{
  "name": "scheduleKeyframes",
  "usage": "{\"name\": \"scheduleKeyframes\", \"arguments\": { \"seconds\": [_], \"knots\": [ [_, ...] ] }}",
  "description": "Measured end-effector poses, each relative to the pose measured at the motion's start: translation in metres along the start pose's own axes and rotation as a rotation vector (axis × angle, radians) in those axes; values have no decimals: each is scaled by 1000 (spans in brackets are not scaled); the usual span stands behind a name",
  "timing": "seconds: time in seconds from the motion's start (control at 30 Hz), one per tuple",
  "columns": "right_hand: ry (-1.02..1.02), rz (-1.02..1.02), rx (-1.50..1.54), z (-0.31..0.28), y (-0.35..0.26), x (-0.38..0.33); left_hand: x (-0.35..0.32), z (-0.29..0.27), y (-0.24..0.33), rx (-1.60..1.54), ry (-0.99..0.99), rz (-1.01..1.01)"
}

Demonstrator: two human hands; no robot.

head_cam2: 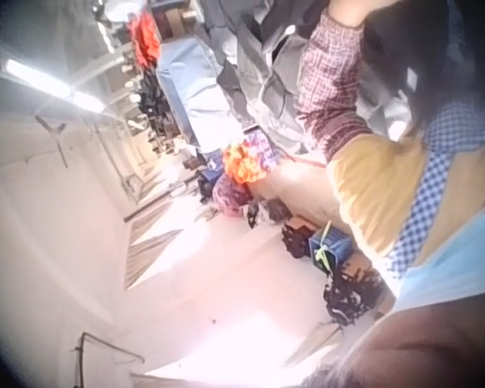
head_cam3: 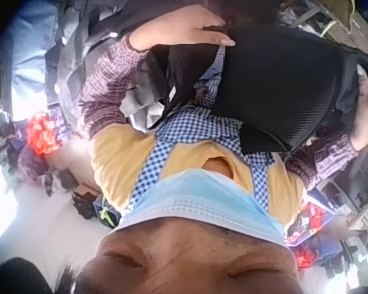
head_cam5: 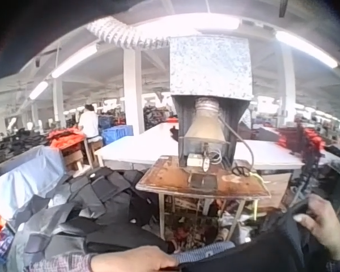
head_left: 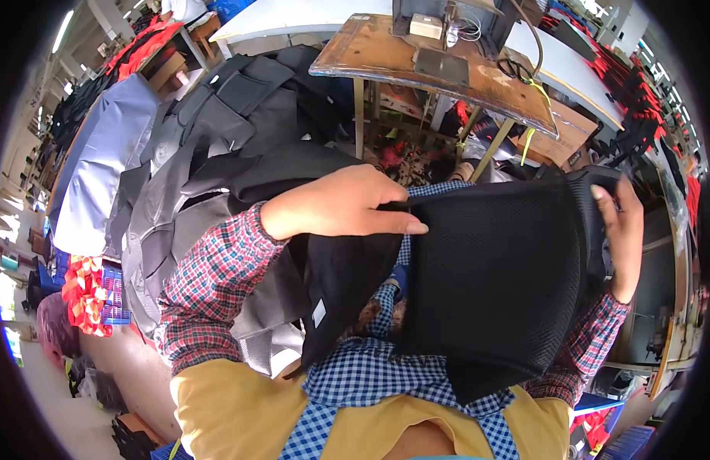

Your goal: Feeding fabric pieces into a machine for assembly in a factory setting.

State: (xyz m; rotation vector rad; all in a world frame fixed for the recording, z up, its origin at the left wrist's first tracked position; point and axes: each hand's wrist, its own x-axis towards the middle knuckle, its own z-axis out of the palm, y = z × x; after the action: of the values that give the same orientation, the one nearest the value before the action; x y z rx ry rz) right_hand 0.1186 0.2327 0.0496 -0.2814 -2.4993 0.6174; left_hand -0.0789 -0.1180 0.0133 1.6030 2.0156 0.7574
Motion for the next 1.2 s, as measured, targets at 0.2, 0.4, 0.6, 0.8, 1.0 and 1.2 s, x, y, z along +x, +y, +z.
{"name": "scheduleKeyframes", "arguments": {
  "seconds": [0.2,0.4,0.6,0.8,1.0,1.2],
  "knots": [
    [60,-246,-97,35,-76,-10,26,33,9,115,-25,100],
    [-20,-275,-2,28,-70,14,12,61,37,221,-368,34],
    [-572,-274,76,106,-16,63,-3,89,34,211,-414,171],
    [-724,26,-390,266,146,17,-20,53,52,341,-518,-15],
    [-115,-264,-532,276,199,33,-52,22,67,342,-448,-162],
    [-506,-52,-367,289,154,58,-66,-1,90,296,-601,-232]
  ]
}}
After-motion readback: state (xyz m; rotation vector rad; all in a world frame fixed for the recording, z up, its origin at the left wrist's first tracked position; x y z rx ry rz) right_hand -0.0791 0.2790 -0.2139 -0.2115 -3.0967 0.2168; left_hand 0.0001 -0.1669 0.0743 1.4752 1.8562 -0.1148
